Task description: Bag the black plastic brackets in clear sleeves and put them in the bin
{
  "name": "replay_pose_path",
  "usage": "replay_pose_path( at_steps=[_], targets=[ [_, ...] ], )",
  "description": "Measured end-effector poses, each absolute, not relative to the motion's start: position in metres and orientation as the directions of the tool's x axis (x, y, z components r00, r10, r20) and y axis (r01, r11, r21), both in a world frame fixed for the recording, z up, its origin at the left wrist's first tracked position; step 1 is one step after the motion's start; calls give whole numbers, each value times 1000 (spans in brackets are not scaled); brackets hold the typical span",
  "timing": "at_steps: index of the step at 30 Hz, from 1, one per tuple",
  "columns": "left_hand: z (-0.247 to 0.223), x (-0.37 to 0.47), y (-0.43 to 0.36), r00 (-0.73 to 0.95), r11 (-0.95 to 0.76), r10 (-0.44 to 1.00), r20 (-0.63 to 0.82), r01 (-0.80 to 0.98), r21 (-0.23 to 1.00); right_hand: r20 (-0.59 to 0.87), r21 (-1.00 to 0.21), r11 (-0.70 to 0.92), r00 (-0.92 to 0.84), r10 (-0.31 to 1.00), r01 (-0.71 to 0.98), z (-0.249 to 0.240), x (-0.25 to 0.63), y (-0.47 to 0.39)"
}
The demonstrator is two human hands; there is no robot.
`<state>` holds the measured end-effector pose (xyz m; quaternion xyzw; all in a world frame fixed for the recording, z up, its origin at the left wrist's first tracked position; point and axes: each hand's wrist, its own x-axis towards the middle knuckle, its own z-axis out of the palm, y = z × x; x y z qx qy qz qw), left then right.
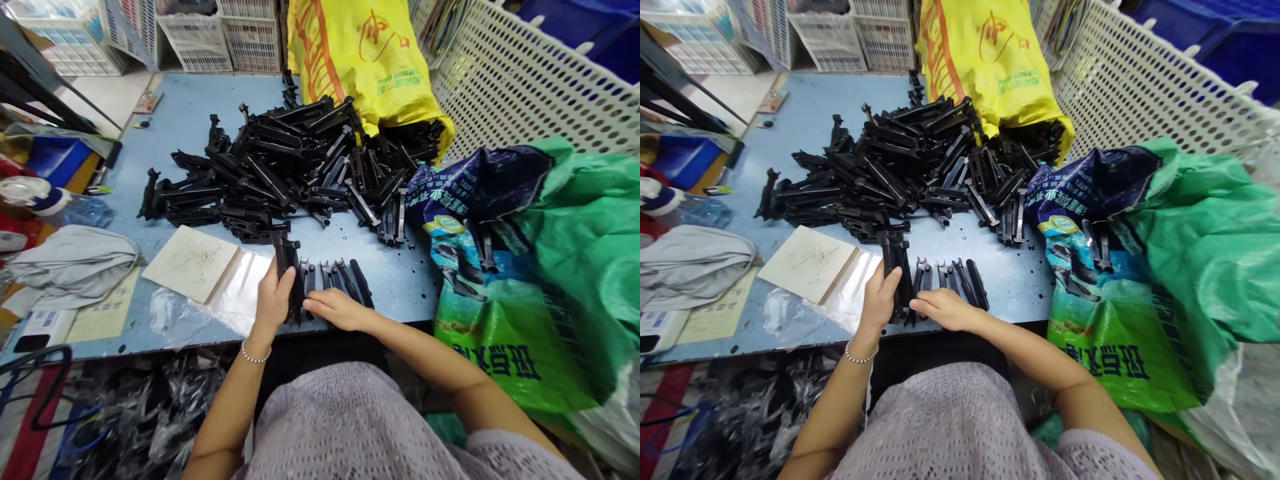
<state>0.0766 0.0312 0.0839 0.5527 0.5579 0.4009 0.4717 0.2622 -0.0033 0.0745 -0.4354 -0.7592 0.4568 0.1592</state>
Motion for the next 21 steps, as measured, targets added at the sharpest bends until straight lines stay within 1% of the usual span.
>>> replay_pose_path(
  at_steps=[1,2,3,4,5,6,7,8,10,12,13,15,16,18,20,21],
  targets=[
    [80,72,32,48,55,996,-81,407,912,-180,-822,177,-542,821,541,75,270,6],
    [75,69,31,46,60,993,-105,570,820,-179,-774,166,-463,868,610,76,280,19],
    [69,66,30,45,77,988,-150,697,713,-148,-682,143,-326,934,718,78,293,35],
    [63,66,29,43,99,977,-208,776,623,-76,-547,79,-144,987,834,78,307,53],
    [55,67,26,43,113,965,-259,823,557,3,-394,-28,31,1000,919,78,322,72],
    [49,69,23,47,118,954,-295,849,516,55,-260,-145,164,985,955,78,336,89],
    [43,73,19,55,115,947,-317,864,491,60,-163,-226,238,969,960,77,348,105],
    [39,76,14,64,105,943,-328,875,473,41,-99,-281,286,957,955,76,359,117],
    [37,81,6,81,68,949,-305,891,449,-29,-51,-316,315,949,948,75,373,128],
    [41,81,2,96,10,975,-202,884,468,-71,-66,-305,300,951,950,77,378,123],
    [44,80,3,103,-25,986,-129,865,502,-72,-81,-295,289,955,952,78,378,116],
    [51,80,8,131,-103,991,0,779,618,-40,-112,-278,275,961,954,83,377,99],
    [53,83,13,157,-136,987,33,710,691,-8,-123,-280,281,960,952,86,376,92],
    [55,94,25,225,-146,974,28,528,837,74,-144,-302,315,946,942,93,373,81],
    [56,113,37,296,-67,955,-30,312,948,139,-188,-283,311,940,941,103,368,74],
    [57,123,43,325,-5,944,-60,196,981,172,-216,-246,285,943,945,109,364,70]
  ],
)
